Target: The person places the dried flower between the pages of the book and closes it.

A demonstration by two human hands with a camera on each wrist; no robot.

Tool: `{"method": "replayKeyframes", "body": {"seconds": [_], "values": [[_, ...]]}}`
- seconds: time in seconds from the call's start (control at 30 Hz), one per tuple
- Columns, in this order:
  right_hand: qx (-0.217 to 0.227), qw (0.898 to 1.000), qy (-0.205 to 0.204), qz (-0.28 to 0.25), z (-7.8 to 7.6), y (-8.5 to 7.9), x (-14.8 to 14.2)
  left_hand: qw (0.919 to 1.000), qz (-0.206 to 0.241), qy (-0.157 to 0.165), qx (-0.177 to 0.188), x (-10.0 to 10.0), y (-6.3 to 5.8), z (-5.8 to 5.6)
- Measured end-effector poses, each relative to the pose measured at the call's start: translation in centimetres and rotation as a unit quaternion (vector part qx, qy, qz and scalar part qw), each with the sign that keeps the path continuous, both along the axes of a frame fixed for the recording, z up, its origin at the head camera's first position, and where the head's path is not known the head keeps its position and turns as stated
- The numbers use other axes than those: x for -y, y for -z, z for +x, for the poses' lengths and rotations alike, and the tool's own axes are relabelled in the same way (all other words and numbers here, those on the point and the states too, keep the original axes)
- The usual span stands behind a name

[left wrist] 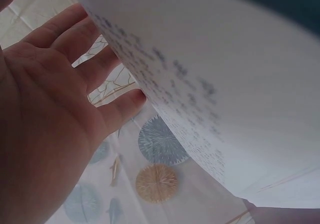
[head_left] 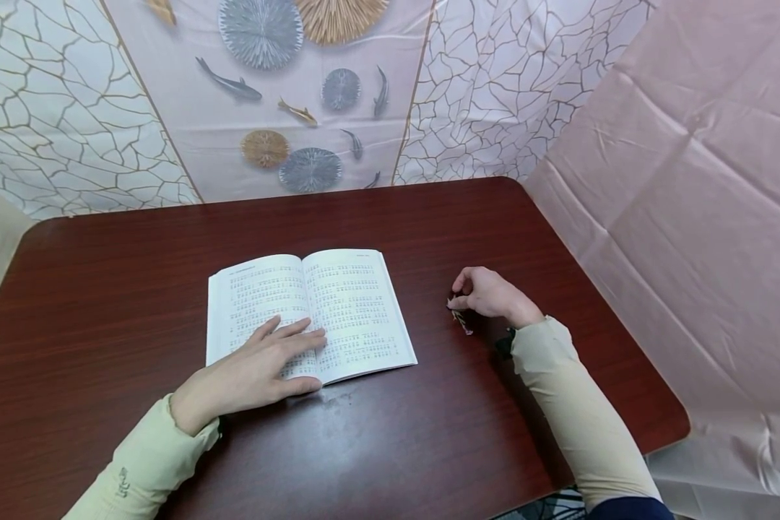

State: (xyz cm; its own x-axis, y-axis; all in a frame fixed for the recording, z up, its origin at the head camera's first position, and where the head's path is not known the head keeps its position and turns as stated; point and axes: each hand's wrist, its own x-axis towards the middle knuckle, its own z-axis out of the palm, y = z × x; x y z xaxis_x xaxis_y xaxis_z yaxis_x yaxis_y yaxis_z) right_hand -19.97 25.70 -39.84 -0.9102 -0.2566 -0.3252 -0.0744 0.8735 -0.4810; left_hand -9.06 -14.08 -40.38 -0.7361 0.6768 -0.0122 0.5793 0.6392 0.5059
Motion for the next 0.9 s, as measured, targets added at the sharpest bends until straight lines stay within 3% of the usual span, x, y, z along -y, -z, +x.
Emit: {"method": "replayKeyframes", "body": {"seconds": [0.2,0.9], "values": [[0.014,0.998,0.021,0.058,-0.2,-0.2,-0.8,1.0000,-0.001,0.001,0.001,-0.1,0.0,0.0],[0.021,0.999,0.020,0.033,0.0,-0.1,-1.6,1.0000,0.002,0.003,0.001,0.0,-0.1,0.0]]}}
